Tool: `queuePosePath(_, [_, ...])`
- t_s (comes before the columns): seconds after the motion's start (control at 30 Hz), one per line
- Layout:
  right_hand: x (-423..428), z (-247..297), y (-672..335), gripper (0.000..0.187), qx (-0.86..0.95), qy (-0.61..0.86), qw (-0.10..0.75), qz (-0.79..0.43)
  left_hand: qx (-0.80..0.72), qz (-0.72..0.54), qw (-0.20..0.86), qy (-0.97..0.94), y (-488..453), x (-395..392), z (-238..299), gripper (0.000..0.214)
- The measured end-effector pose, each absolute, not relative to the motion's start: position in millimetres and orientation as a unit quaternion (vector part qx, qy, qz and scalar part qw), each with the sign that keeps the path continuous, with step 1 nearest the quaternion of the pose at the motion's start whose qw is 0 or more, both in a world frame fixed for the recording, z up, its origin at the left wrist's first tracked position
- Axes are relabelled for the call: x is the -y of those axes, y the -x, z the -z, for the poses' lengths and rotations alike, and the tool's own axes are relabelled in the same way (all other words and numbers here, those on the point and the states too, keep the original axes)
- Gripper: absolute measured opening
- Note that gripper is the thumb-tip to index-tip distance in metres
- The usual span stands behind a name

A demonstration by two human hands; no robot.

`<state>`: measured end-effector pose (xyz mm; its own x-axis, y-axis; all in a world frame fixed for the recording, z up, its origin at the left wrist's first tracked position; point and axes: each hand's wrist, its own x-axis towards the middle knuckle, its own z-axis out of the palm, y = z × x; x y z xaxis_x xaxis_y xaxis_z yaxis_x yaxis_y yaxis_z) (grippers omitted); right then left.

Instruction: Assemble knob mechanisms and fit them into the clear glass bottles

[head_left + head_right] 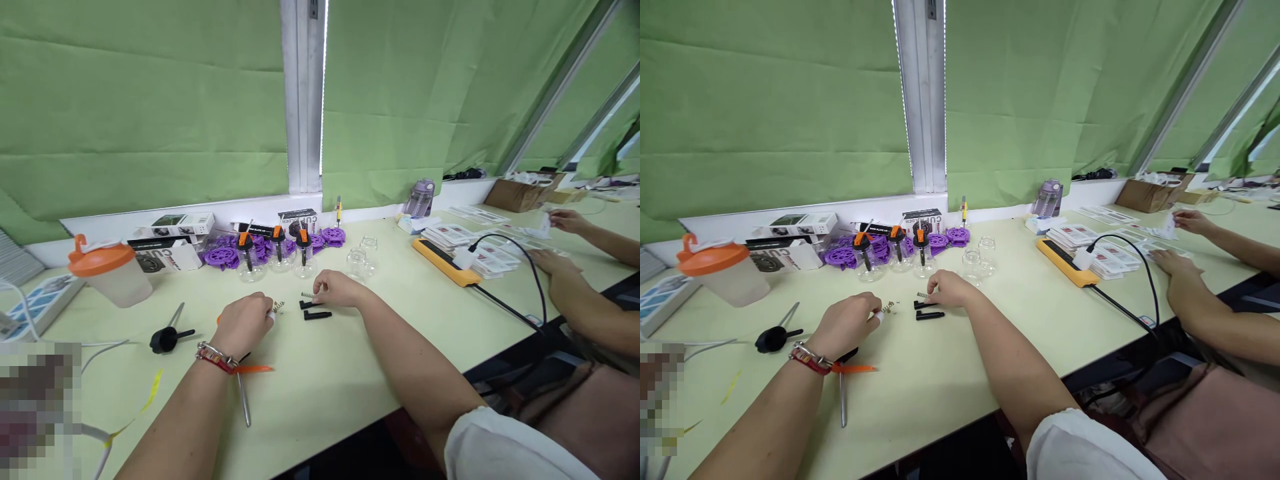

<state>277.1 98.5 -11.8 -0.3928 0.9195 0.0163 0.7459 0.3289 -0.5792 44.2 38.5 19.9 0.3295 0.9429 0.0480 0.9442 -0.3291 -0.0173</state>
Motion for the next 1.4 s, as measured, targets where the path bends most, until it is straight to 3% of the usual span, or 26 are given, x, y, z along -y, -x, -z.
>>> queuePosePath(0.2, [-101,23,-277,0.052,0.842,0.424,0.153,-0.296,0.579,0.008,0.025,0.815,-45,-37,-21,0.023])
queuePosePath(0.43, [-108,34,-270,0.038,0.847,0.411,0.181,-0.285,0.576,0.014,0.024,0.817,-44,-38,-19,0.023])
queuePosePath(0.7, [-110,36,-273,0.036,0.833,0.419,0.212,-0.292,0.572,0.02,0.027,0.819,-42,-41,-14,0.023])
queuePosePath(1.03, [-109,40,-268,0.073,0.807,0.443,0.226,-0.319,0.575,0.018,0.023,0.818,-43,-40,-17,0.023])
queuePosePath(1.4, [-105,40,-261,0.066,0.807,0.477,0.223,-0.268,0.57,0.021,0.031,0.821,-42,-41,-15,0.023])
